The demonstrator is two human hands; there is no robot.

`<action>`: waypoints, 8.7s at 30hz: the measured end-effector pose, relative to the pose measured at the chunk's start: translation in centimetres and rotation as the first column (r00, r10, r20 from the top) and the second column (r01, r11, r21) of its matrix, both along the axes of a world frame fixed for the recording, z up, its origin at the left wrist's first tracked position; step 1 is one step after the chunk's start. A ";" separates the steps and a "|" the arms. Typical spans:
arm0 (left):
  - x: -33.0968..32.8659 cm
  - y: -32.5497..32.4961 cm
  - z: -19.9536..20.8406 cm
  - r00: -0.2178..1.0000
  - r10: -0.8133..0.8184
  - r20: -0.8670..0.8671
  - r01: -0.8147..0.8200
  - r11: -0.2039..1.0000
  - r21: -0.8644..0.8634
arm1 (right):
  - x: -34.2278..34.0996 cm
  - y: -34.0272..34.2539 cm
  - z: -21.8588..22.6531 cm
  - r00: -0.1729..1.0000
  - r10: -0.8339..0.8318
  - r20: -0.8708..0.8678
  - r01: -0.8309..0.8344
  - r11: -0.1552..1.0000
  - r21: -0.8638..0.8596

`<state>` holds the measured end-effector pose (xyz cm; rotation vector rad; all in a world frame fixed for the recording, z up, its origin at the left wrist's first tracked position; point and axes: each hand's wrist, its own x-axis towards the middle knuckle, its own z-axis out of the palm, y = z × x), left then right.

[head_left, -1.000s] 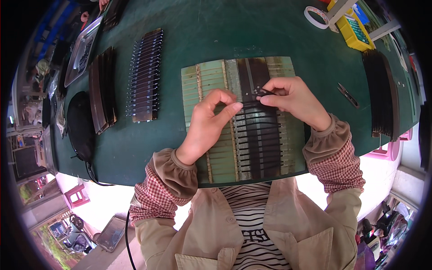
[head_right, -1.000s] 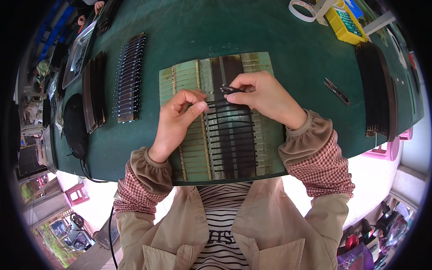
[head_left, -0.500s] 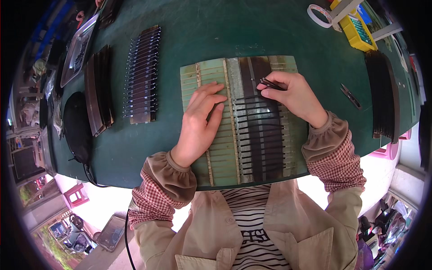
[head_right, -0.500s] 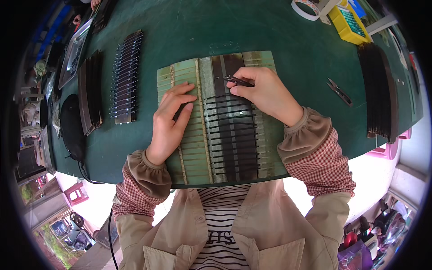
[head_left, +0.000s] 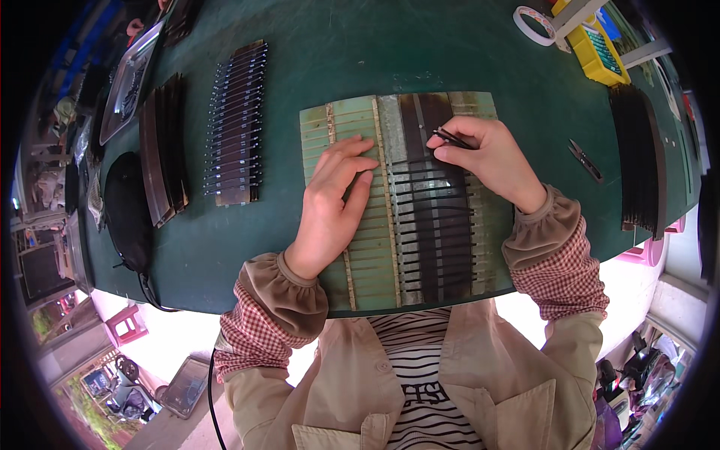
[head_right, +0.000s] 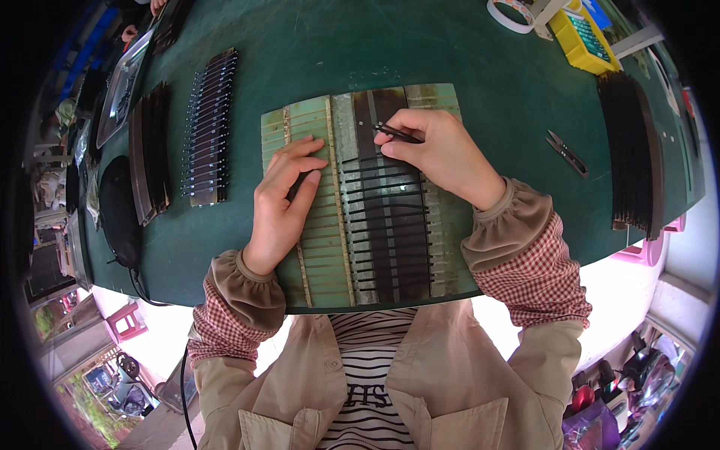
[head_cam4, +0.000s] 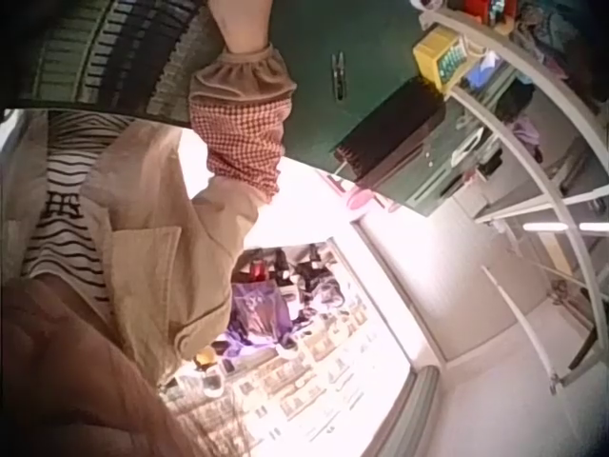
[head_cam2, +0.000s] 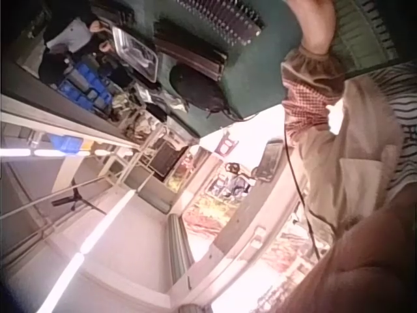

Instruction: The person assembles small electronic components into a grid guide tray by picking them from component bins and placing them into the tray with tweezers.

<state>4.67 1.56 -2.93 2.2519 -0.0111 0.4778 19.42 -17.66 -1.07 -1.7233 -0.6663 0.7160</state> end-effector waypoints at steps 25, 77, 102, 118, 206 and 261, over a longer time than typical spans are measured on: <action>1.8 -0.4 2.3 0.968 -0.159 -0.197 0.065 0.909 -0.412 | 0.6 -1.1 2.9 0.999 0.049 0.012 -0.047 0.994 -0.100; 1.1 0.0 0.5 0.996 -0.091 -0.023 0.094 0.982 0.163 | 2.3 -1.3 -0.3 0.938 -0.069 0.340 0.074 0.997 -0.003; 1.9 1.1 0.0 1.000 -0.004 0.017 0.004 0.999 0.034 | 2.9 0.6 -1.2 0.999 0.028 0.024 -0.028 1.000 -0.009; 1.9 -0.4 0.6 0.997 -0.075 -0.020 0.076 0.871 0.485 | 0.6 1.1 -0.8 0.810 0.043 0.584 0.122 0.963 -0.240; 3.3 1.8 -0.3 0.996 0.023 0.082 -0.031 0.994 0.102 | 4.0 1.8 0.1 0.995 0.015 0.095 -0.006 0.996 -0.091; 5.1 1.3 -0.5 0.998 -0.019 0.064 -0.001 0.955 0.295 | 4.7 3.0 -1.3 0.901 0.075 0.427 0.010 0.981 -0.194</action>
